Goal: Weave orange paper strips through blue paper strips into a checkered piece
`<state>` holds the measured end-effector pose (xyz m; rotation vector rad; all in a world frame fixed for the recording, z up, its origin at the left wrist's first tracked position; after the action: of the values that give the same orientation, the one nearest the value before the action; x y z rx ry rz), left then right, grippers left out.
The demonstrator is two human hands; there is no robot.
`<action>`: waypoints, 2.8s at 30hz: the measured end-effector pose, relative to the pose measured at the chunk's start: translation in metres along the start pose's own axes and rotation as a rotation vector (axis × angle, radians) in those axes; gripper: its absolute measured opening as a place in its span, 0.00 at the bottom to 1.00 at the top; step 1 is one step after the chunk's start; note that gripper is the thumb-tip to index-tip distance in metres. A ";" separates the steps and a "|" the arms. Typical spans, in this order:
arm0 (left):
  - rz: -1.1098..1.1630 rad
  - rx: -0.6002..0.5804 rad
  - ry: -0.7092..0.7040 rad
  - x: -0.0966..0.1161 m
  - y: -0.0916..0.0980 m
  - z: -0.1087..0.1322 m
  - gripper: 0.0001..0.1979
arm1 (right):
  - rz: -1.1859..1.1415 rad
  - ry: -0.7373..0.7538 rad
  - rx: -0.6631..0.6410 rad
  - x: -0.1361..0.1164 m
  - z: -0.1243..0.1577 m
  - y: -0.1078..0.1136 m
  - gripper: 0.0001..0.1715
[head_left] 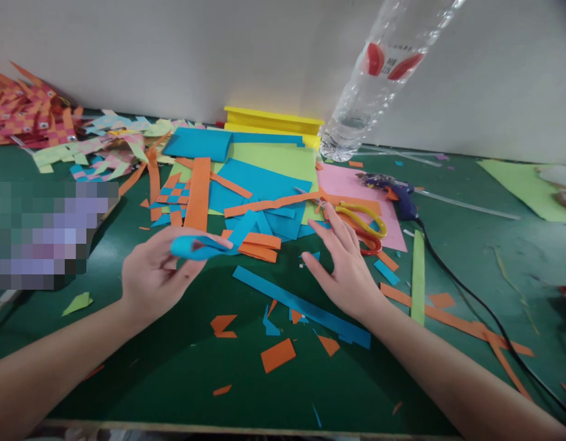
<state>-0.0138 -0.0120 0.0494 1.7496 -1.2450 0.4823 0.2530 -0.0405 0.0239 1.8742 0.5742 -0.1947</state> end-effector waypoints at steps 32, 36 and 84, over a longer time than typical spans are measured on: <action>-0.268 -0.237 -0.576 0.017 -0.021 0.000 0.05 | -0.135 0.157 -0.018 -0.014 0.000 0.003 0.20; -0.296 -0.187 -0.572 0.022 -0.019 -0.004 0.05 | -0.134 0.159 -0.020 -0.013 -0.001 0.002 0.20; -0.356 -0.159 -0.409 0.013 -0.018 -0.004 0.08 | -0.172 0.117 -0.039 -0.012 -0.002 0.003 0.21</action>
<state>0.0083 -0.0141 0.0533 1.9349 -1.1674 -0.1866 0.2440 -0.0432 0.0320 1.8075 0.8144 -0.1860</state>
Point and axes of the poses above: each hand's wrist, its own z-axis away from the middle knuckle, its own y-axis out of the back of the hand, x = y × z, the point moved 5 cm from there along -z, towards the middle knuckle, and after that the axes turned 3 degrees about x, right-handed, at the moved point
